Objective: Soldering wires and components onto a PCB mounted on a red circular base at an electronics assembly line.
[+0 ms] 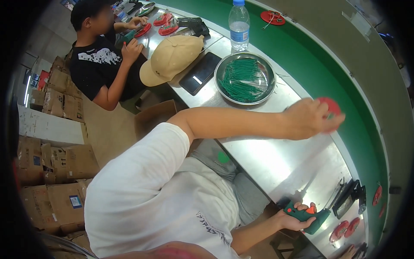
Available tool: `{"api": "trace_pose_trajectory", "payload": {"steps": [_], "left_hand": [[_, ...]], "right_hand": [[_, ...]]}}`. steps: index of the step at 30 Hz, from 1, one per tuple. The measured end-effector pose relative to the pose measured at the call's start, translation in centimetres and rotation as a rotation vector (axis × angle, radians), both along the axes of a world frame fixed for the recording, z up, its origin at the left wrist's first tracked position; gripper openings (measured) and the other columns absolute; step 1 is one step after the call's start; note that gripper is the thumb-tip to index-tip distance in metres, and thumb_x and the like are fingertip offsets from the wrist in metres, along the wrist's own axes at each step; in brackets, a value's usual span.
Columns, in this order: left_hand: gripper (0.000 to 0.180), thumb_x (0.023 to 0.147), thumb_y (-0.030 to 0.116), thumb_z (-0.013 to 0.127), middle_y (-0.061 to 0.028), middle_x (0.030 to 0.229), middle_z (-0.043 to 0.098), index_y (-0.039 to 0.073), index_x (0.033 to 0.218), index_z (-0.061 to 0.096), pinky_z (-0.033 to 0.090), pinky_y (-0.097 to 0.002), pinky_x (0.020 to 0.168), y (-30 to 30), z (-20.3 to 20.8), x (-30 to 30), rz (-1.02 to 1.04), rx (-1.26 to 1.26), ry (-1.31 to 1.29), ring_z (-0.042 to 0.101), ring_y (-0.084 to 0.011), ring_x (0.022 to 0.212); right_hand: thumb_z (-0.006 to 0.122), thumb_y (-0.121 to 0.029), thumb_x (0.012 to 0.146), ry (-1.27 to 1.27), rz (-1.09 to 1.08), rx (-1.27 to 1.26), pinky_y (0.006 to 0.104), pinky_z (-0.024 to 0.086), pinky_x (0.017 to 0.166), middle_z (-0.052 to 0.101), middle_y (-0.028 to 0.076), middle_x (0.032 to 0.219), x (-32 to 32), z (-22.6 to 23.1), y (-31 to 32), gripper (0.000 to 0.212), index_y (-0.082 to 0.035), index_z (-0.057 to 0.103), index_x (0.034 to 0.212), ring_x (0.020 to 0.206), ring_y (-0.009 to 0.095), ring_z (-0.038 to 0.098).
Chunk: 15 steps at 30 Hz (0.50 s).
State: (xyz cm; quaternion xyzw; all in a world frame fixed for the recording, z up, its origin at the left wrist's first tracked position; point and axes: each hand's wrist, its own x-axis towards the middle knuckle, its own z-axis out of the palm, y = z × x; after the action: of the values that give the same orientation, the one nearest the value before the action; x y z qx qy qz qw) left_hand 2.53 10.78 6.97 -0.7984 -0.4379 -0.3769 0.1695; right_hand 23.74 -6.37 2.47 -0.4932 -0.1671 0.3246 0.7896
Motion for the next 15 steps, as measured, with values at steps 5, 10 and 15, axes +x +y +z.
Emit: {"api": "trace_pose_trajectory", "payload": {"steps": [5, 10, 15], "left_hand": [[0.033, 0.077, 0.024, 0.066, -0.0135, 0.076, 0.059, 0.000, 0.100, 0.067, 0.050, -0.0435, 0.061, 4.4, 2.4, -2.0, -0.056, 0.140, -0.342, 0.063, -0.0308, 0.073], [0.026, 0.088, 0.024, 0.061, -0.0234, 0.104, 0.069, 0.002, 0.095, 0.072, 0.056, -0.0510, 0.079, 17.3, 3.4, -8.9, 0.287, -0.555, -0.171, 0.069, -0.0415, 0.094], [0.030, 0.085, 0.015, 0.061, -0.0210, 0.115, 0.069, 0.003, 0.111, 0.071, 0.055, -0.0480, 0.090, 27.8, 0.8, -16.3, 0.645, -0.616, -0.250, 0.068, -0.0375, 0.108]], "right_hand": [[0.043, -0.041, 0.101, 0.017, 0.061, -0.010, 0.0254, 0.033, 0.049, 0.050, 0.002, 0.060, 0.3, -0.3, 0.0, 0.043, -0.001, 0.059, 0.106, 0.054, 0.011, 0.043], [0.040, -0.038, 0.102, -0.030, -0.015, -0.044, 0.0248, 0.036, 0.048, 0.052, 0.004, 0.066, -0.3, 0.6, 0.5, 0.040, -0.001, 0.056, 0.106, 0.052, 0.012, 0.045], [0.039, -0.040, 0.103, -0.029, 0.077, -0.080, 0.0253, 0.037, 0.051, 0.049, 0.004, 0.061, 0.1, 0.0, 0.7, 0.043, 0.000, 0.056, 0.105, 0.055, 0.012, 0.044]]}}
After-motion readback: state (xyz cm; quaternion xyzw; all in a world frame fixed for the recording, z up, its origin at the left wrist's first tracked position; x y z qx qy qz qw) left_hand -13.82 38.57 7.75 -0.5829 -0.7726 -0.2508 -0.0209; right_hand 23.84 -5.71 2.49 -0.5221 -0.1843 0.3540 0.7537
